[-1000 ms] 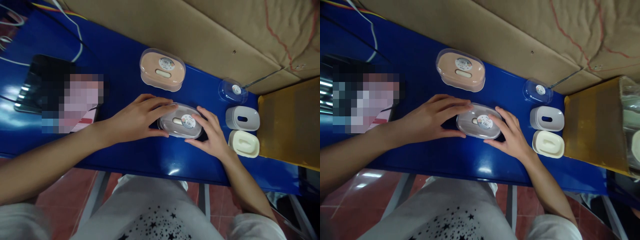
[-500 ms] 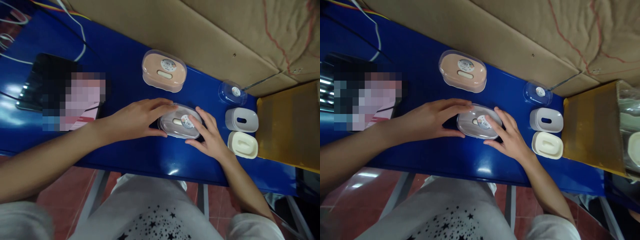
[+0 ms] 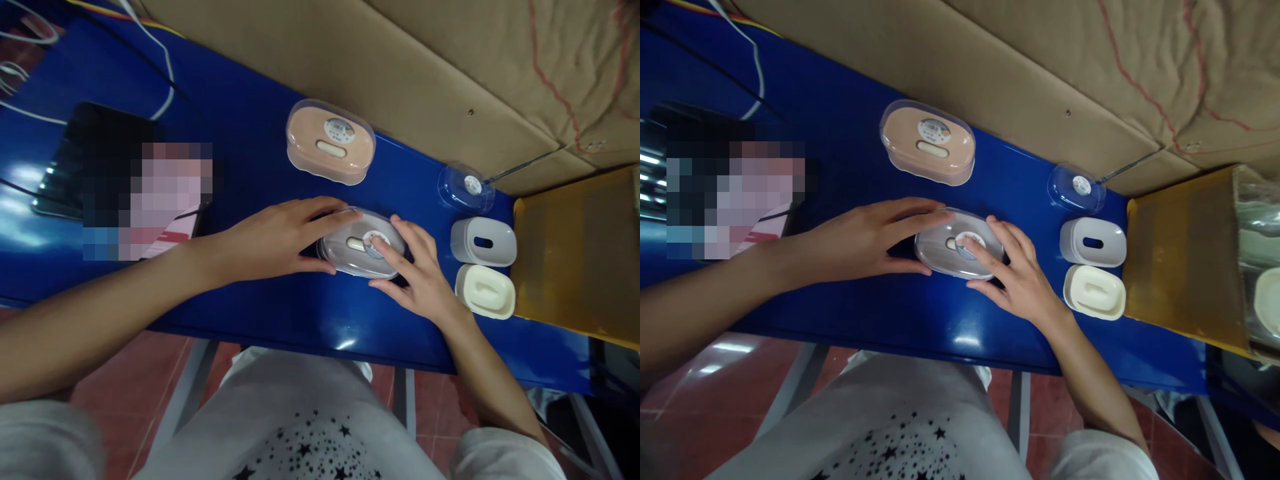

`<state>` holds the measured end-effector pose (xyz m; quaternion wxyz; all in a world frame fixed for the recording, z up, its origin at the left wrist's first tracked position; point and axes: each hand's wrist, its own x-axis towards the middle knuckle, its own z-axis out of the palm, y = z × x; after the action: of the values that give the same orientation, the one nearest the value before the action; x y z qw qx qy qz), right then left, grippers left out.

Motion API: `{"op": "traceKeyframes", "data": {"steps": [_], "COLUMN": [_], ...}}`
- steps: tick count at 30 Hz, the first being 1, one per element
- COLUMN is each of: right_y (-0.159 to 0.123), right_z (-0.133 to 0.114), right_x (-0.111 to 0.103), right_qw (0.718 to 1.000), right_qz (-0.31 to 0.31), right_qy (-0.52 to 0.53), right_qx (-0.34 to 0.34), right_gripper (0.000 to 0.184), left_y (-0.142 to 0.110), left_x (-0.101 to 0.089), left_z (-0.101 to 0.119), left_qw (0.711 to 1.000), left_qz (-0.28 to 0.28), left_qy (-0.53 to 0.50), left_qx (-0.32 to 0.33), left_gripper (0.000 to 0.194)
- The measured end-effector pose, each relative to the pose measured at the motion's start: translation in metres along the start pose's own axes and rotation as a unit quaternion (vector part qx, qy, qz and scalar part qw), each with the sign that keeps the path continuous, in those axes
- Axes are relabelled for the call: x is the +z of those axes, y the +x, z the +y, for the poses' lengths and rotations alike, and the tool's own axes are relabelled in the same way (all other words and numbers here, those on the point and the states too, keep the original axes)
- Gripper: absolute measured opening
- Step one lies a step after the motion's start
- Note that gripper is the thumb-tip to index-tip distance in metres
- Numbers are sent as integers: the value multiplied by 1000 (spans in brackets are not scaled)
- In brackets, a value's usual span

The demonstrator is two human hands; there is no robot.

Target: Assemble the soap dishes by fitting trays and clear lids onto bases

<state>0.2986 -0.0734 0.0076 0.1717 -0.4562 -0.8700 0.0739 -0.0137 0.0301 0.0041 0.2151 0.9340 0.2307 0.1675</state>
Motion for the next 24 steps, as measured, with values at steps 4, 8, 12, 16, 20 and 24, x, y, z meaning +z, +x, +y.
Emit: {"op": "traceKeyframes", "data": {"steps": [4,8,12,16,20,24], "right_y": [0,-1,-1,-1,1,3], "right_z": [-1,-1,-2,-3,-4,-6], "right_x": [-1,-2,-1,1,1,-1], "right_qw": [1000,1000,1000,999,999,999], "right_qz": [-9,-14,-13,-22,-21,-28], "right_qy": [-5,-9,-17,-26,-25,-19], "right_qx": [3,-1,-5,10,0,4], "right_gripper": [95,96,95,93,93,93], "left_y": [1,1,1,1,0,0], "left_x": [-1,-1,-1,-2,-2,-1], "left_z": [0,1,0,1,2,1], "left_qw": [1000,1000,1000,1000,1000,1000], "left_qz": [-8,-2,11,10,2,-1], "left_qy": [6,9,8,-6,9,14], "left_qx": [-11,-10,5,-2,-18,-25], "left_gripper": [84,79,76,75,76,78]}}
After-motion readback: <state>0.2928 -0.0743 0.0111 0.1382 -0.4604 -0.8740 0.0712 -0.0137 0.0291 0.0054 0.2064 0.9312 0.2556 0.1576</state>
